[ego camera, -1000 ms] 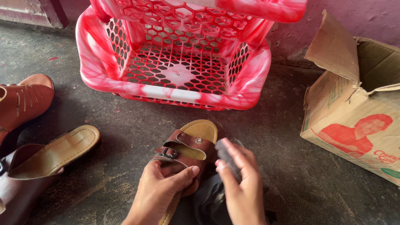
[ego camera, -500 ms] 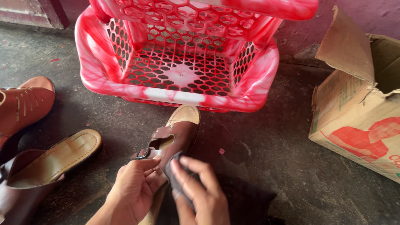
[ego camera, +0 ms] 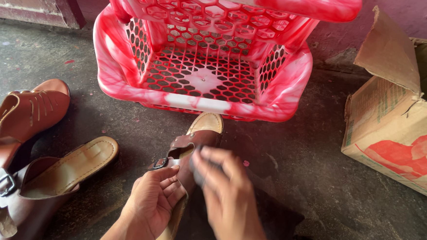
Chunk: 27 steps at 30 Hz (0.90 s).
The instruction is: The person wipes a brown leather sandal with a dark cloth, cleaning the upper straps, sole, and interior. They then place the sandal into a cardboard box and repeat the process with a second sandal.
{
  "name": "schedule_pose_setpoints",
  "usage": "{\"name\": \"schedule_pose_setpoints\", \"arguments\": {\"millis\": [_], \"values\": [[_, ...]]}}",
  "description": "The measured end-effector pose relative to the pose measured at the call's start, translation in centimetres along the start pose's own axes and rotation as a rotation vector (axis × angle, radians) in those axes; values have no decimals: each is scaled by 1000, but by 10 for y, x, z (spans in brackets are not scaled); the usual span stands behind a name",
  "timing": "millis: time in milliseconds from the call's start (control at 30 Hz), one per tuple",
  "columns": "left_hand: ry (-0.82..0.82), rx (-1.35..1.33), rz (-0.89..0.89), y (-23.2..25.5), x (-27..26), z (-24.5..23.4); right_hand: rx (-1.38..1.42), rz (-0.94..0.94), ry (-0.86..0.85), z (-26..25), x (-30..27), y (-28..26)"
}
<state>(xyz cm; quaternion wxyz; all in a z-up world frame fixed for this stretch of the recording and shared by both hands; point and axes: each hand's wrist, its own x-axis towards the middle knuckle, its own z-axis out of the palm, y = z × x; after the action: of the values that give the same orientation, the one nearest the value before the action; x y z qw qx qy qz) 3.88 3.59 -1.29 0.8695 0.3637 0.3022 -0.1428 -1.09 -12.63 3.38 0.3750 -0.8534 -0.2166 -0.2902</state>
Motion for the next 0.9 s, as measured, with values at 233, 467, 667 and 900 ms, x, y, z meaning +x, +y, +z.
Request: {"name": "schedule_pose_setpoints", "arguments": {"millis": [233,467,667,900], "values": [[44,18,-54,1,-4,1,122,-115,-46,19,-49,-12],[-35,-40,-49,-2,4,-10,127,321,183,-8,27,14],[-38,-41,-59,-1,6,-9,-21,24,66,7,0,17],[-105,48,-34,-1,-10,2,260,-58,-113,9,-54,6]]}}
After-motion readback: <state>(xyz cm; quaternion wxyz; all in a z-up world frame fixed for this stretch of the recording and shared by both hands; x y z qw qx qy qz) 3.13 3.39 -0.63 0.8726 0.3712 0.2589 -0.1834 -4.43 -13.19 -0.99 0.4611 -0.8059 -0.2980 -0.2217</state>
